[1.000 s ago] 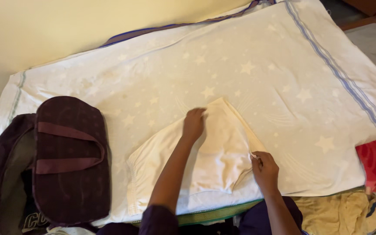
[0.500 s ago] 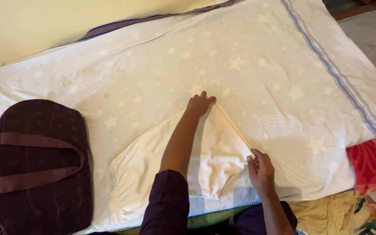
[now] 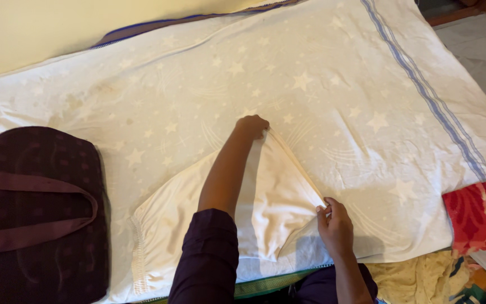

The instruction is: The person picks up shorts from a pile of laundry, folds them, and places them into an open duffel bag on a bed.

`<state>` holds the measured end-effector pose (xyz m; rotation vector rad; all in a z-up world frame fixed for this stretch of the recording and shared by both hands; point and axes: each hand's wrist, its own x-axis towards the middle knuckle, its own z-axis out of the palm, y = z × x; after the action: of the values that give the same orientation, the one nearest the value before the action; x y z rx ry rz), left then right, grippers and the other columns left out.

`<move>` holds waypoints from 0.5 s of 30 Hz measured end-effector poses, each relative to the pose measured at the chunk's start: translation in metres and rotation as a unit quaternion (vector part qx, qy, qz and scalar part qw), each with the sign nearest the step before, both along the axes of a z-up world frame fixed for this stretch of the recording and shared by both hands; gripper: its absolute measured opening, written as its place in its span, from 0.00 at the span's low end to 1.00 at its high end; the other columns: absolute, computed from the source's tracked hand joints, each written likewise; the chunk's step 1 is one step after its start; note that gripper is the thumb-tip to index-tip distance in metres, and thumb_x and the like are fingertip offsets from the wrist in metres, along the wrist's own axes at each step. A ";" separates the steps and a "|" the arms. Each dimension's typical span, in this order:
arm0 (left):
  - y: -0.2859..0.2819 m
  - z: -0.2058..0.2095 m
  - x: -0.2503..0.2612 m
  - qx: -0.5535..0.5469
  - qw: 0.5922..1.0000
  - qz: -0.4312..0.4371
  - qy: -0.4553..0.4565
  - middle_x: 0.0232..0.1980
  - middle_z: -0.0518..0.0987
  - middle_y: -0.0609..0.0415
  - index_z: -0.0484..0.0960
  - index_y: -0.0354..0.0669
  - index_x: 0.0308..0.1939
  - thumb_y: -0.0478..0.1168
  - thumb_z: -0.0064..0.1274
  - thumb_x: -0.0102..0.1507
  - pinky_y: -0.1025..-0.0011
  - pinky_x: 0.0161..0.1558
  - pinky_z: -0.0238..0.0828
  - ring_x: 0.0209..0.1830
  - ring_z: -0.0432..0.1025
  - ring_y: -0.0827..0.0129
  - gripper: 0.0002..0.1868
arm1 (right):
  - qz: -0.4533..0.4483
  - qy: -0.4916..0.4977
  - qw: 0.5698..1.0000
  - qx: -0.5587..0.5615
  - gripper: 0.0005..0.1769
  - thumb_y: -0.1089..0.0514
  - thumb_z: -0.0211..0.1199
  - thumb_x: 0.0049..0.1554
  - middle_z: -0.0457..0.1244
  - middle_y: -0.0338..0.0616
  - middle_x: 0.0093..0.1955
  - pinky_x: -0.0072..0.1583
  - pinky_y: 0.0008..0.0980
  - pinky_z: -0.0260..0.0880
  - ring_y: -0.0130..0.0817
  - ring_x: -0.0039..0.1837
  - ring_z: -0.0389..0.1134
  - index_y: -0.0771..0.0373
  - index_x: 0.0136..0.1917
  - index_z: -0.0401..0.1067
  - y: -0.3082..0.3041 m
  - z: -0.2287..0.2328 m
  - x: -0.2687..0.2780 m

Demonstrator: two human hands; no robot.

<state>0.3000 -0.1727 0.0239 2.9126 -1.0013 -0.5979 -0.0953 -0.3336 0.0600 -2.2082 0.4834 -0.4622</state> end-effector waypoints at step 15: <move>0.019 0.064 -0.034 -0.106 0.990 0.053 0.083 0.48 0.85 0.54 0.71 0.57 0.61 0.47 0.64 0.57 0.56 0.50 0.72 0.53 0.76 0.55 0.29 | -0.008 0.049 0.998 -0.023 0.13 0.52 0.64 0.59 0.64 0.42 0.42 0.39 0.38 0.67 0.35 0.32 0.64 0.60 0.54 0.73 -0.001 -0.006 0.003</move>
<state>0.2661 -0.1541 0.0877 2.6613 -0.8299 -0.6704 -0.0918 -0.3351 0.0545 -2.2799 0.5493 -0.3779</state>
